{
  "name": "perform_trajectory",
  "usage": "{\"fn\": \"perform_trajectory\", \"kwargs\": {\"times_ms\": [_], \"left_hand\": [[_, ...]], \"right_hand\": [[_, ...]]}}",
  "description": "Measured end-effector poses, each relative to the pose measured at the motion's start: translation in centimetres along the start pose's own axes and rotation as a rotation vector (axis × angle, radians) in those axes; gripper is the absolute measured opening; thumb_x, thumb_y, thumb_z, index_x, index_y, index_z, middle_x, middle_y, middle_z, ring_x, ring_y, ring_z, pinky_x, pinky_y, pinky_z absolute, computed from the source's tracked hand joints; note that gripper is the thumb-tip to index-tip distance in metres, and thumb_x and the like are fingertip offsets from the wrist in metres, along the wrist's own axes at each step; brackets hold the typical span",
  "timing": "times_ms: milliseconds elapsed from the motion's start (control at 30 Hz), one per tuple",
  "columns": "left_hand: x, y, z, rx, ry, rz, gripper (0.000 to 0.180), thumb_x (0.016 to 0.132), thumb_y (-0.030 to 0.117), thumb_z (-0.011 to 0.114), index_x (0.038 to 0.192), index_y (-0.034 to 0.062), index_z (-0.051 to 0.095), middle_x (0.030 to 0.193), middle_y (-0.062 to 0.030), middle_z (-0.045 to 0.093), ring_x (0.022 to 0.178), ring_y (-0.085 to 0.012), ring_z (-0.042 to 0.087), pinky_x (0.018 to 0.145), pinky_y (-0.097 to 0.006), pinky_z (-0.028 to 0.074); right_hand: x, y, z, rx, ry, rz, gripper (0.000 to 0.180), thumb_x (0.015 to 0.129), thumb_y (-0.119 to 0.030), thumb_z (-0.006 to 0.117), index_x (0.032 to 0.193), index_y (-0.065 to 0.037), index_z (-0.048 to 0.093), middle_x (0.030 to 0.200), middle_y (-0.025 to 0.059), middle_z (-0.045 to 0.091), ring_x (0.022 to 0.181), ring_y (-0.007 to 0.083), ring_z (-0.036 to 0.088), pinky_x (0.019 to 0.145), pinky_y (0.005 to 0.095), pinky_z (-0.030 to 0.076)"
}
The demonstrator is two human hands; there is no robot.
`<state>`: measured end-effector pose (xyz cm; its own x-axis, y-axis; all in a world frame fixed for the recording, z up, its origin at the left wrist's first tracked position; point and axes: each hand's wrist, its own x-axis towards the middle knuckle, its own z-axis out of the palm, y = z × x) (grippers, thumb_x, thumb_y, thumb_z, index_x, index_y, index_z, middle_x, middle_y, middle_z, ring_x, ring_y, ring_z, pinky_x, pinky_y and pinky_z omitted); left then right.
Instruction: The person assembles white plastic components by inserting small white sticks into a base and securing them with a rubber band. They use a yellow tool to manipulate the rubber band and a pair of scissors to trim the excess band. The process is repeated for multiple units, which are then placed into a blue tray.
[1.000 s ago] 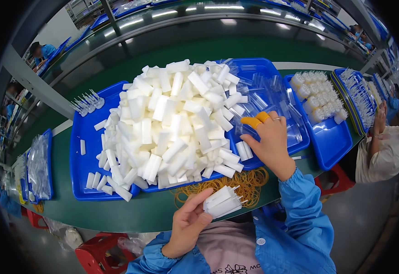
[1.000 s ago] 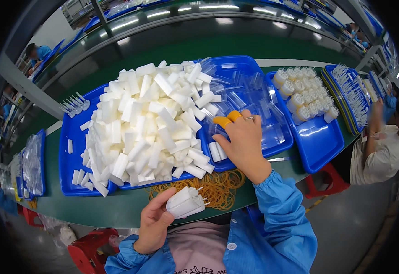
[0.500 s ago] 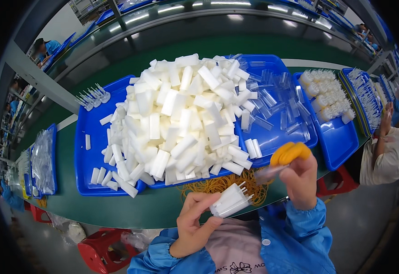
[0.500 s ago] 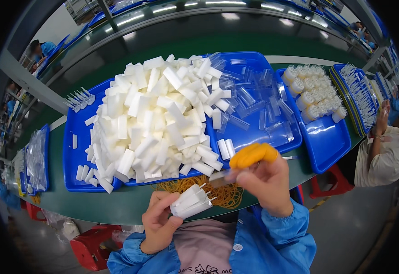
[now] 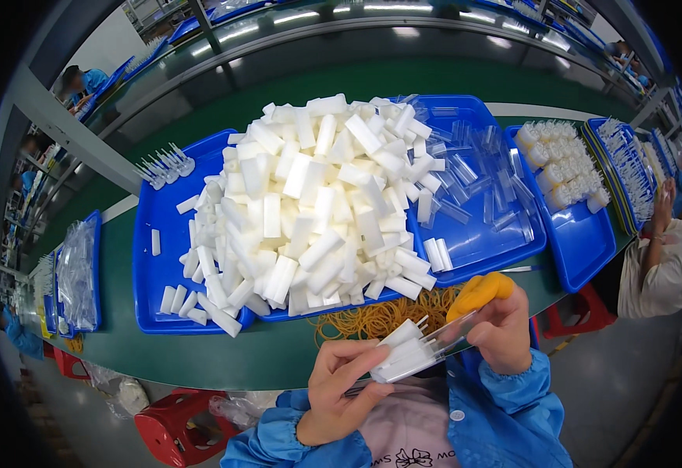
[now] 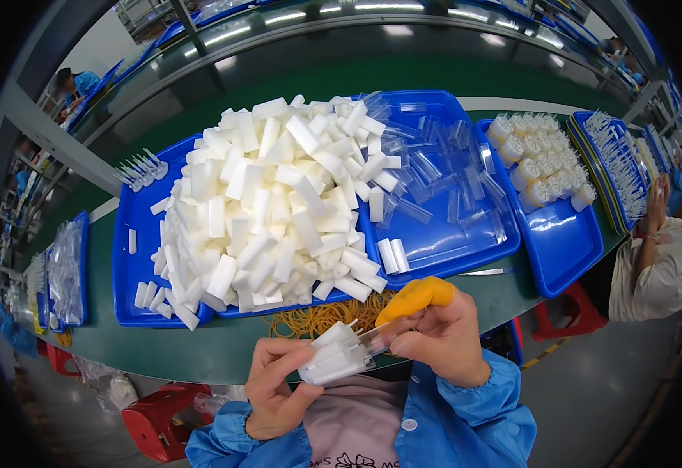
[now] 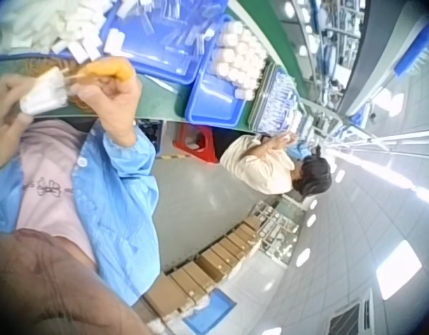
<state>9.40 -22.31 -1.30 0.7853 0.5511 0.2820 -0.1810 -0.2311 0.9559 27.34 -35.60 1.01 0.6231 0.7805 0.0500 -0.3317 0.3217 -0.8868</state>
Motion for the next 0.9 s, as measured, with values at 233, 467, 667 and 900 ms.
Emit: {"fn": "perform_trajectory", "kwargs": {"times_ms": [233, 467, 667, 900], "left_hand": [[0.7, 1.4, -0.4, 0.142, -0.082, -0.02, 0.044, 0.074, 0.01, 0.072, 0.114, 0.0001, 0.058, 0.106, -0.0157, 0.052, 0.097, -0.0248, 0.053, 0.084, -0.034, 0.044], [0.6, 1.1, -0.9, 0.118, -0.209, -0.033, 0.041, 0.077, 0.008, 0.069, 0.117, 0.0058, 0.061, 0.11, -0.0137, 0.05, 0.094, -0.023, 0.054, 0.081, -0.031, 0.047], [1.2, 0.5, -1.5, 0.184, -0.315, 0.077, 0.04, 0.078, 0.006, 0.068, 0.116, 0.0011, 0.057, 0.113, -0.0159, 0.046, 0.094, -0.0234, 0.054, 0.078, -0.032, 0.047], [1.6, 0.0, -0.7, -0.218, 0.032, -0.149, 0.05, 0.067, 0.004, 0.078, 0.111, -0.0025, 0.055, 0.117, -0.014, 0.047, 0.107, -0.0212, 0.051, 0.091, -0.033, 0.045]], "right_hand": [[-0.8, -0.3, -0.3, -0.47, -0.054, -0.288, 0.043, 0.062, -0.006, 0.084, 0.096, 0.005, 0.06, 0.093, 0.0162, 0.062, 0.08, 0.0216, 0.065, 0.073, 0.0299, 0.052], [-0.1, -0.6, 0.5, -0.208, -0.015, -0.152, 0.04, 0.064, -0.002, 0.082, 0.096, 0.005, 0.06, 0.093, 0.0141, 0.063, 0.081, 0.0203, 0.064, 0.073, 0.0307, 0.052], [-0.1, -0.2, 1.0, -0.234, -0.015, -0.132, 0.036, 0.066, 0.0, 0.08, 0.095, 0.004, 0.061, 0.093, 0.0137, 0.063, 0.081, 0.0205, 0.064, 0.074, 0.0303, 0.052], [0.4, -0.8, -0.4, -0.624, -0.065, -0.292, 0.034, 0.068, -0.016, 0.079, 0.092, 0.002, 0.064, 0.098, 0.0132, 0.062, 0.094, 0.0255, 0.058, 0.083, 0.0361, 0.045]]}}
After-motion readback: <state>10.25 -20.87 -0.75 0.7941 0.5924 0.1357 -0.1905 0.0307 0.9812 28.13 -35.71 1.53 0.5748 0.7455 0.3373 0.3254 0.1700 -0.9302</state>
